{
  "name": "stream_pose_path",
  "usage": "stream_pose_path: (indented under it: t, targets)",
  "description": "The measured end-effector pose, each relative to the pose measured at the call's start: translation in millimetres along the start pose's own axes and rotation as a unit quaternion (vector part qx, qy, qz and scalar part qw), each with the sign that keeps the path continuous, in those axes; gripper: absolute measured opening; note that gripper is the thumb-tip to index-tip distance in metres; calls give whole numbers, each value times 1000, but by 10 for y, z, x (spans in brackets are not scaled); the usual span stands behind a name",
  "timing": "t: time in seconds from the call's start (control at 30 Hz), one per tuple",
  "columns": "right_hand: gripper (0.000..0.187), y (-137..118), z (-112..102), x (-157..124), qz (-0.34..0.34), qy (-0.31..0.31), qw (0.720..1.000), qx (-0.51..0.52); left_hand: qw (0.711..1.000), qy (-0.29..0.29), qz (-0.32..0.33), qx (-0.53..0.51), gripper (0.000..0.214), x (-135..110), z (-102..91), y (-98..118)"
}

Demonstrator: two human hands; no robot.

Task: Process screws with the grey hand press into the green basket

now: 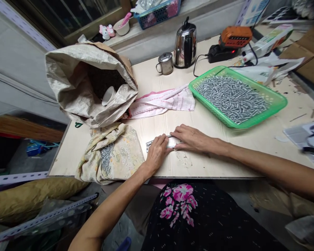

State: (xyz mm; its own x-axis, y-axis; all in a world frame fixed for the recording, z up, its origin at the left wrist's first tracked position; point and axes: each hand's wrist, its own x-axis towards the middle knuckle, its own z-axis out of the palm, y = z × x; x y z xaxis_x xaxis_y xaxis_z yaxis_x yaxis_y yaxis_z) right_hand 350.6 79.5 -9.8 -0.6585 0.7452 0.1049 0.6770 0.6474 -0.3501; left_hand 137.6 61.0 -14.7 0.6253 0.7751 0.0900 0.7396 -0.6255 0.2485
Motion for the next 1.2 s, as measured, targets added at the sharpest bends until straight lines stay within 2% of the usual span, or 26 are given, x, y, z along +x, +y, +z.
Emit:
stream_pose_path:
  t: [0.1,0.27,0.33,0.4,0.43,0.5,0.57,0.63,0.7,0.77,0.87,0.97,1.03,1.1,1.13,1.2]
  targets:
    - [26,129,-20,14,11,-2,1000,-10,1000,22,2,-14,41,-218,69,171]
    - [18,317,-10,263,14,6,999,-35,996,10,12,-88,45,-439,183,382]
    - [17,282,-55,407,24,3,998,-56,994,10,9,-106,47,-435,193,386]
    - [16,128,-103,533,21,-6,996,-87,993,17,10,-114,51,-416,181,383]
    - [15,11,-113,582,0,-13,995,-95,993,18,11,-116,54,-416,169,390]
    - [13,-258,-82,642,-86,-38,992,-79,992,15,19,-124,53,-464,132,431]
    - [11,-493,21,663,-193,-72,978,-34,990,13,38,-134,45,-585,80,478]
    - [10,-623,164,678,-261,-84,962,3,991,33,43,-119,32,-761,2,463]
    - [11,-647,302,717,-290,-75,954,14,995,80,-7,-57,26,-952,-116,320]
    - [14,-617,410,775,-306,-66,950,5,983,129,-122,37,26,-1120,-271,33]
    - [21,-587,519,828,-320,-44,946,22,924,143,-319,154,27,-1270,-493,-539]
    - [24,-605,541,784,-310,22,942,128,869,95,-444,198,27,-1285,-600,-1015]
    - [22,-579,432,693,-280,78,936,200,856,57,-472,203,28,-1249,-620,-1188]
    - [18,-468,174,544,-202,154,944,210,855,23,-478,202,29,-1210,-641,-1237]
    - [17,-379,-8,447,-142,201,952,183,855,7,-479,198,30,-1202,-658,-1230]
    - [18,-164,-440,217,-7,284,956,66,853,-14,-486,191,35,-1221,-699,-1218]
